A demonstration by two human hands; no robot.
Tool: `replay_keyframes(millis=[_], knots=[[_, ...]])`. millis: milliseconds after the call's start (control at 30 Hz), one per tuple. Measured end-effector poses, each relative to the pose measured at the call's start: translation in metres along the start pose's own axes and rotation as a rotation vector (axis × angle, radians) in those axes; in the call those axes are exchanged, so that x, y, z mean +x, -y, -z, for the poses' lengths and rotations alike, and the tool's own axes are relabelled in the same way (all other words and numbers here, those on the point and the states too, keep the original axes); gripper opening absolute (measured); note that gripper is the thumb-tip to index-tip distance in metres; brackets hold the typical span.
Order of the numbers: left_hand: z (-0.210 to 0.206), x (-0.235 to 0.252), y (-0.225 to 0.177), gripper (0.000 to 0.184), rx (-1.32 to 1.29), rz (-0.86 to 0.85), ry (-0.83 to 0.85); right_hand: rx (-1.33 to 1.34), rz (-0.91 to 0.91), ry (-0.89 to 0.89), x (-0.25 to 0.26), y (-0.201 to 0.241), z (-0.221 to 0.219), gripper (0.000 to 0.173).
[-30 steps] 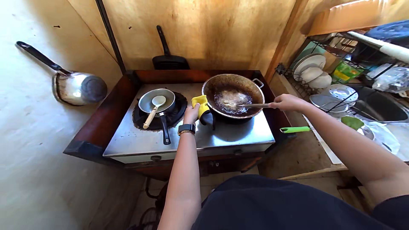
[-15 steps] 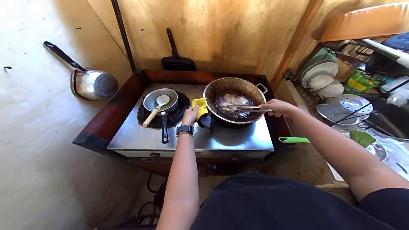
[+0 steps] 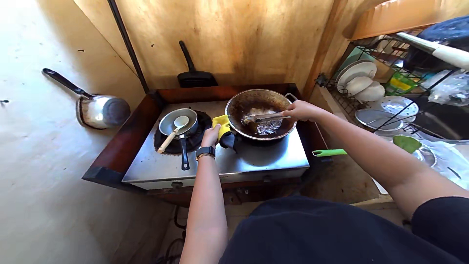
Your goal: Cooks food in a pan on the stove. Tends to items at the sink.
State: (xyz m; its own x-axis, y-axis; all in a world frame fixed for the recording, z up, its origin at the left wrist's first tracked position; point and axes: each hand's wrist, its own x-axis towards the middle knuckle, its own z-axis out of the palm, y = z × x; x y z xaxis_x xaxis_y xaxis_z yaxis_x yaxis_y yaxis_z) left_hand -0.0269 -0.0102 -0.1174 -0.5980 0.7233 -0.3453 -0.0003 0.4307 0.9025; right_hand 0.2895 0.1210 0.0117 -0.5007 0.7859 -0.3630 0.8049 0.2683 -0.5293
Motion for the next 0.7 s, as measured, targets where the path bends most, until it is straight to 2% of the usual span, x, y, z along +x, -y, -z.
replay_keyframes(millis=[467,700], knots=[[-0.004,-0.011,-0.012,0.049,-0.012,0.002,-0.021,-0.157,0.020,-0.050,0.006,0.027,0.014,0.050],[-0.003,-0.013,-0.012,0.049,0.004,-0.004,-0.014,-0.237,0.075,-0.043,-0.008,0.016,-0.001,0.049]])
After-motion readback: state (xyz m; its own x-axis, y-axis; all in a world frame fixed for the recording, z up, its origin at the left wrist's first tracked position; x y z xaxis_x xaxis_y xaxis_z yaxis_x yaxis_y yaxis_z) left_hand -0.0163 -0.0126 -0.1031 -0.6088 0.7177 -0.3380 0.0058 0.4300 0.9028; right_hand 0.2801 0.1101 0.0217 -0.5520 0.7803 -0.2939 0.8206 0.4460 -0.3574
